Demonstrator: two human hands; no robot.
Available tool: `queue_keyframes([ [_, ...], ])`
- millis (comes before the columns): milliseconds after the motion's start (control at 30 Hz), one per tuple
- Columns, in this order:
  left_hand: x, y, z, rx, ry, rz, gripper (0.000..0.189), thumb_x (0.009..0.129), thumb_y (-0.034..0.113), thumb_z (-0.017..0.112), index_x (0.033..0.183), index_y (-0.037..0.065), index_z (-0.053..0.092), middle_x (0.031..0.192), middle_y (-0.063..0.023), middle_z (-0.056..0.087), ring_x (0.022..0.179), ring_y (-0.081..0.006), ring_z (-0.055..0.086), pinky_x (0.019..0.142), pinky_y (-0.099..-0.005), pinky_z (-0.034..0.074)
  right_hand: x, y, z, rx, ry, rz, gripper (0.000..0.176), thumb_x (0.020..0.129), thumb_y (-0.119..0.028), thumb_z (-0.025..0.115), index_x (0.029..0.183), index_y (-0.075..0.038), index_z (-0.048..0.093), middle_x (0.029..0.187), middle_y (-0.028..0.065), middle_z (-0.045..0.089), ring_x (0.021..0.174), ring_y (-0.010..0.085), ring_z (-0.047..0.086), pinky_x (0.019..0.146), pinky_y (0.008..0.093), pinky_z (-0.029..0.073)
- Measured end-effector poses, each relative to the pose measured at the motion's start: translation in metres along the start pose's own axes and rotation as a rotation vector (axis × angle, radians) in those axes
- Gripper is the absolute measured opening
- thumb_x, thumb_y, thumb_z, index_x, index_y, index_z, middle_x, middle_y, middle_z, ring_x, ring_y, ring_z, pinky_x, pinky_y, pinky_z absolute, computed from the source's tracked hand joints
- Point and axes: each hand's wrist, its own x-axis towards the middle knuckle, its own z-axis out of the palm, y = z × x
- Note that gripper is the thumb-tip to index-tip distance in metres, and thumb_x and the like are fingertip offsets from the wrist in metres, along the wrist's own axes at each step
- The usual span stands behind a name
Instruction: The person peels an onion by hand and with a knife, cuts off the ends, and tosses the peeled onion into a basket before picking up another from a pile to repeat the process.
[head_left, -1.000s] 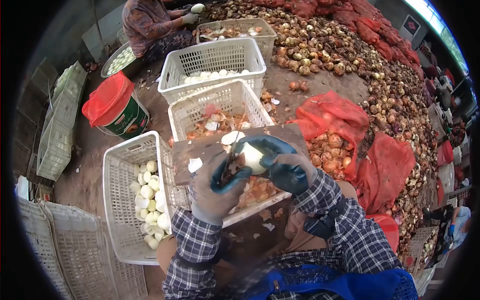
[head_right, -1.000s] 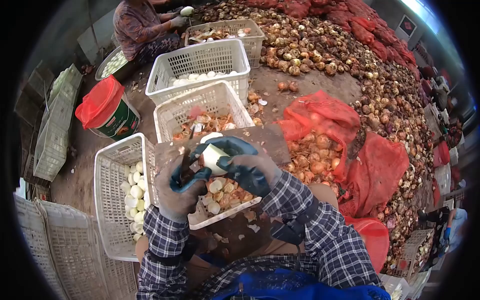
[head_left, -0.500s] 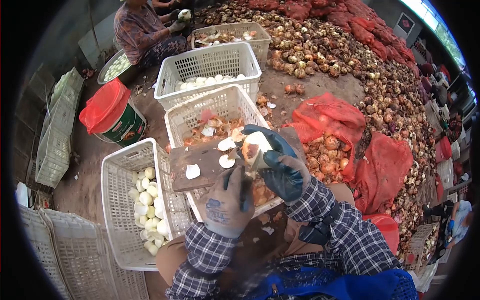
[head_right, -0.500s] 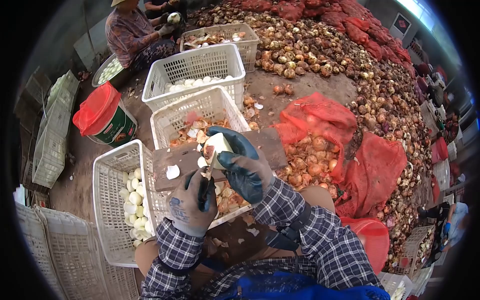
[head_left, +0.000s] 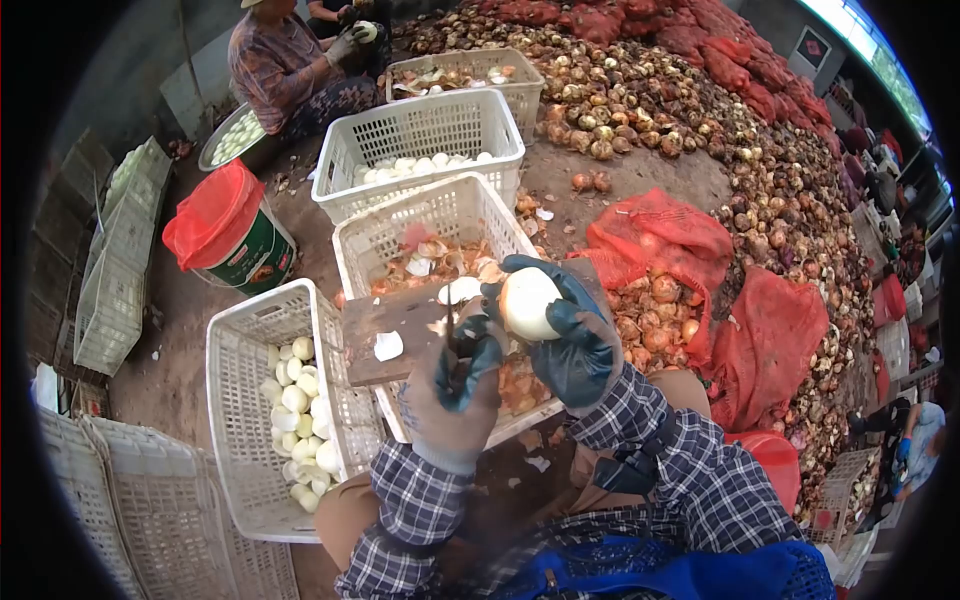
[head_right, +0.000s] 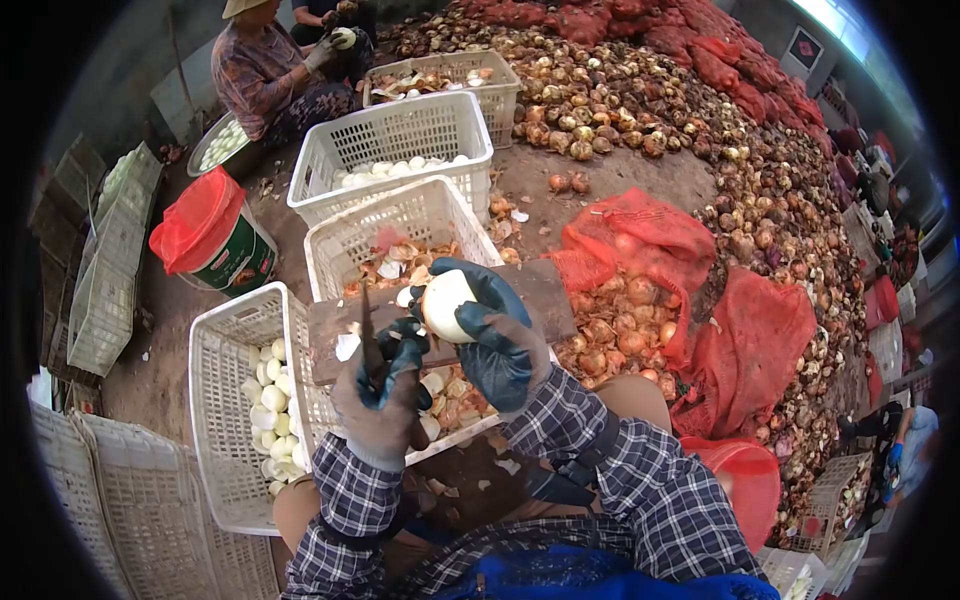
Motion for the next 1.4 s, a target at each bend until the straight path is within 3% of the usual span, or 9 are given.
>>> queue_keyframes([
  [67,0.003,0.002,0.003,-0.237,0.008,-0.152,0.03,0.083,0.016,0.072,0.106,0.0,0.06,0.084,-0.0055,0.066,0.066,-0.0089,0.061,0.057,-0.0241,0.048,0.0,0.004,-0.003,-0.057,-0.04,0.017,0.058,0.082,-0.019,0.059,0.133,0.005,0.043,0.122,0.0152,0.053,0.112,0.0227,0.056,0.098,0.034,0.047],
  [167,-0.003,-0.009,0.005,-0.254,-0.011,-0.15,0.03,0.084,0.015,0.072,0.107,-0.001,0.06,0.083,-0.0056,0.065,0.065,-0.0104,0.061,0.058,-0.0243,0.049,-0.001,0.008,0.003,-0.158,-0.113,0.003,0.06,0.084,-0.023,0.059,0.134,0.004,0.042,0.125,0.0147,0.052,0.116,0.0221,0.052,0.099,0.0327,0.043],
  [333,0.012,-0.019,-0.01,0.129,0.06,0.185,0.03,0.073,0.009,0.071,0.101,0.002,0.063,0.081,-0.0145,0.063,0.072,-0.028,0.064,0.065,-0.0347,0.05,0.005,-0.008,-0.003,-0.151,-0.139,0.264,0.059,0.081,-0.018,0.06,0.134,0.004,0.043,0.125,0.0158,0.053,0.115,0.0225,0.055,0.098,0.0334,0.047],
  [400,0.012,-0.021,-0.014,0.154,-0.006,0.133,0.03,0.073,0.009,0.071,0.101,0.003,0.063,0.082,-0.0156,0.063,0.073,-0.0315,0.064,0.066,-0.0365,0.051,0.005,-0.011,-0.004,-0.113,-0.096,0.381,0.059,0.078,-0.011,0.061,0.133,0.003,0.045,0.123,0.0172,0.055,0.113,0.0225,0.057,0.097,0.0346,0.05],
  [667,0.019,-0.01,-0.025,0.524,0.062,0.345,0.026,0.078,0.008,0.069,0.102,0.0,0.062,0.08,-0.0164,0.061,0.065,-0.032,0.063,0.059,-0.0371,0.05,0.003,-0.011,-0.003,-0.189,-0.103,0.176,0.07,0.07,-0.006,0.061,0.136,0.006,0.04,0.123,0.0182,0.055,0.114,0.0239,0.057,0.1,0.0345,0.047],
  [900,0.001,-0.005,-0.015,0.733,-0.164,0.356,0.043,0.077,0.018,0.069,0.118,0.008,0.058,0.094,-0.0139,0.065,0.077,-0.0304,0.066,0.063,-0.0391,0.054,0.001,-0.014,0.005,-0.155,-0.013,0.024,0.075,0.068,-0.006,0.062,0.138,0.005,0.037,0.125,0.0159,0.054,0.115,0.0221,0.056,0.099,0.0313,0.045],
  [1133,0.003,0.008,-0.01,0.841,-0.236,0.107,0.037,0.08,0.015,0.066,0.115,0.007,0.059,0.095,-0.0156,0.065,0.077,-0.0324,0.066,0.064,-0.0399,0.054,0.0,-0.013,0.003,-0.425,0.011,-0.103,0.077,0.065,-0.008,0.069,0.136,0.004,0.042,0.121,0.0133,0.056,0.111,0.018,0.055,0.096,0.0307,0.044],
  [1233,0.0,-0.018,-0.005,0.472,-0.16,0.148,0.029,0.082,0.01,0.063,0.11,0.005,0.062,0.092,-0.0131,0.067,0.072,-0.0265,0.067,0.061,-0.0361,0.052,0.001,-0.012,0.009,-0.567,0.036,-0.144,0.08,0.059,-0.003,0.07,0.134,0.004,0.045,0.119,0.0101,0.056,0.108,0.0156,0.055,0.092,0.0291,0.046],
  [1400,0.009,0.0,-0.019,-0.042,-0.403,-0.386,0.023,0.083,0.0,0.055,0.104,-0.001,0.065,0.081,-0.0105,0.07,0.058,-0.0125,0.062,0.05,-0.0258,0.048,0.004,-0.02,-0.005,-0.439,-0.062,0.004,0.069,0.069,-0.004,0.068,0.133,0.004,0.045,0.122,0.0117,0.056,0.109,0.0192,0.059,0.095,0.0322,0.049],
])
